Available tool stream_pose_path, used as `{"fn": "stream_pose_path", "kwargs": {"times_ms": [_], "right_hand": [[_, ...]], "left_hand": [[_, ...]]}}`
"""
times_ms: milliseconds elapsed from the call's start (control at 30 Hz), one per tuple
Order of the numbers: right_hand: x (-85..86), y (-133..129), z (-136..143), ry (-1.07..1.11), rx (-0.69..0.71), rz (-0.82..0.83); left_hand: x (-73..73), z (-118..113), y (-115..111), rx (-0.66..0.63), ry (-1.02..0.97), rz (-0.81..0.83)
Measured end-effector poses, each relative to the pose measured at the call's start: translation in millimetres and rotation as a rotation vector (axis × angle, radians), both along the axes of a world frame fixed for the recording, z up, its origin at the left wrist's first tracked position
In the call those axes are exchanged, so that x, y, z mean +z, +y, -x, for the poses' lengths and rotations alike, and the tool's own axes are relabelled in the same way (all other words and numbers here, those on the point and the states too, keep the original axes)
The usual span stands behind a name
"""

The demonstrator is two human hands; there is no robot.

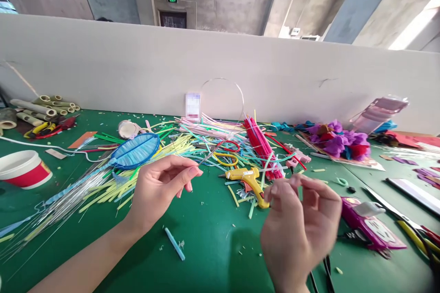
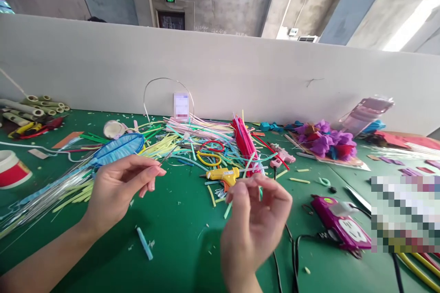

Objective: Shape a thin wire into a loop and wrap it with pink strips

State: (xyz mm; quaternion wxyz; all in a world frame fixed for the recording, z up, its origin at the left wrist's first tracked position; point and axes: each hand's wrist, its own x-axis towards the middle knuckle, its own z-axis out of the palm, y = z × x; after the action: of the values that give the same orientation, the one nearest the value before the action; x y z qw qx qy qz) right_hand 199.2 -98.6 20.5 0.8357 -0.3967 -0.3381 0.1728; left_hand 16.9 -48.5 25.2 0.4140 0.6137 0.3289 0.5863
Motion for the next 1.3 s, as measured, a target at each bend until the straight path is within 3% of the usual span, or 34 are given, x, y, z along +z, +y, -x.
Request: {"fn": "stream_pose_path", "kwargs": {"times_ms": [133, 267, 433, 1067, 1300], "right_hand": [[12.1, -11.1, 22.3, -0.216, 0.320, 0.188], [15.0, 3.8, 34.1, -0.121, 0.503, 0.273], [10.6, 13.8, 34.5, -0.033, 0.548, 0.263], [7.8, 9.4, 47.7, 0.162, 0.689, 0.177], [5.0, 9.6, 50.2, 0.096, 0.586, 0.191]], "left_hand": [[0.7, -4.9, -5.1, 0.109, 0.072, -0.084], [-0.7, -7.2, -7.9, 0.072, 0.070, -0.095], [-0.8, -8.9, -8.2, 0.049, 0.056, -0.080], [-3.6, -8.8, -10.9, -0.024, 0.045, -0.033], [-3.2, -9.4, -10.6, 0.016, 0.037, -0.017]]}}
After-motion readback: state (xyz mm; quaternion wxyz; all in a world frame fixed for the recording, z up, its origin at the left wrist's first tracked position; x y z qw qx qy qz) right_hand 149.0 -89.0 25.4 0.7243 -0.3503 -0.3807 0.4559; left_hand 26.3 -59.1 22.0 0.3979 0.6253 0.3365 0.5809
